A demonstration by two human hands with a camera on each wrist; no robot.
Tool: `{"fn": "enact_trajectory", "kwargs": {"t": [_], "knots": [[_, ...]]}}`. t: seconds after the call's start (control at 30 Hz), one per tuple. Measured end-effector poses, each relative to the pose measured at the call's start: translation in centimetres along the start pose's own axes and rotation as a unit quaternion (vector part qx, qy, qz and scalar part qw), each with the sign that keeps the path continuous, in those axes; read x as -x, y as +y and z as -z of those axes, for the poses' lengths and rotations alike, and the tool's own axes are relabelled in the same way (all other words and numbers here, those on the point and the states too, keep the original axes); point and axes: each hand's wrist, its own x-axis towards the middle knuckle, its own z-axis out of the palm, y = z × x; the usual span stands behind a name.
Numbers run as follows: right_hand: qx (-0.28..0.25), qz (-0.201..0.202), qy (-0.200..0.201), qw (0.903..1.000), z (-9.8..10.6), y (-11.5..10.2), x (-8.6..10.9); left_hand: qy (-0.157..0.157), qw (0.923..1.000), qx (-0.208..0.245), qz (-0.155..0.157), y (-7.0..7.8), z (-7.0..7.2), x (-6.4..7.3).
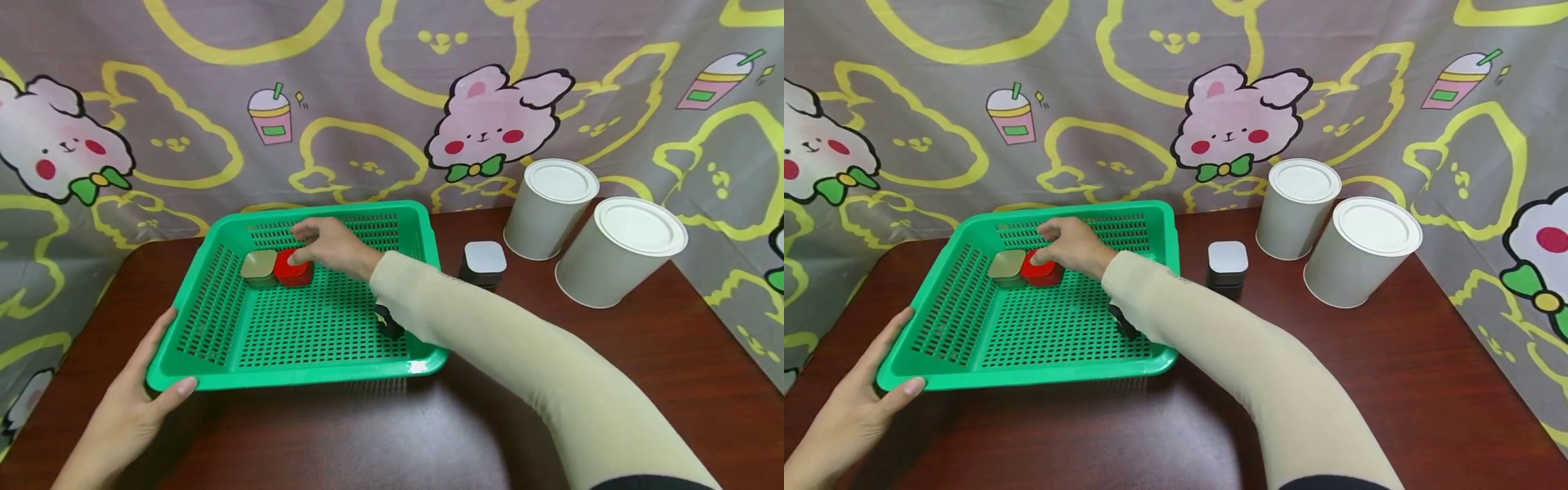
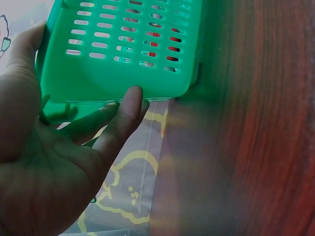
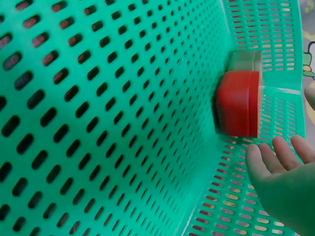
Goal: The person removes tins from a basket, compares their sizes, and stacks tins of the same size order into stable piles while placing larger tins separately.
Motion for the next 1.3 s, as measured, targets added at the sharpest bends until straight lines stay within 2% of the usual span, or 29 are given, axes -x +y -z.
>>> {"fn": "enact_trajectory", "kwargs": {"t": [0.17,0.6,0.93,1.3], "knots": [[0.033,-0.012,-0.007,0.9994,-0.3,0.4,-0.3,0.0,1.0,0.001,0.0,0.0,0.0,0.0],[0.054,-0.024,-0.019,0.9981,-0.6,1.3,-0.7,-0.002,0.9999,0.014,-0.005,0.1,-0.1,-0.1],[0.065,-0.031,-0.029,0.997,-1.2,1.1,-1.1,0.006,0.9997,0.023,-0.013,0.3,0.0,-0.2],[0.096,-0.027,-0.032,0.9945,-1.8,1.4,-1.5,0.001,0.9996,0.027,-0.003,0.0,-0.1,-0.2]]}}
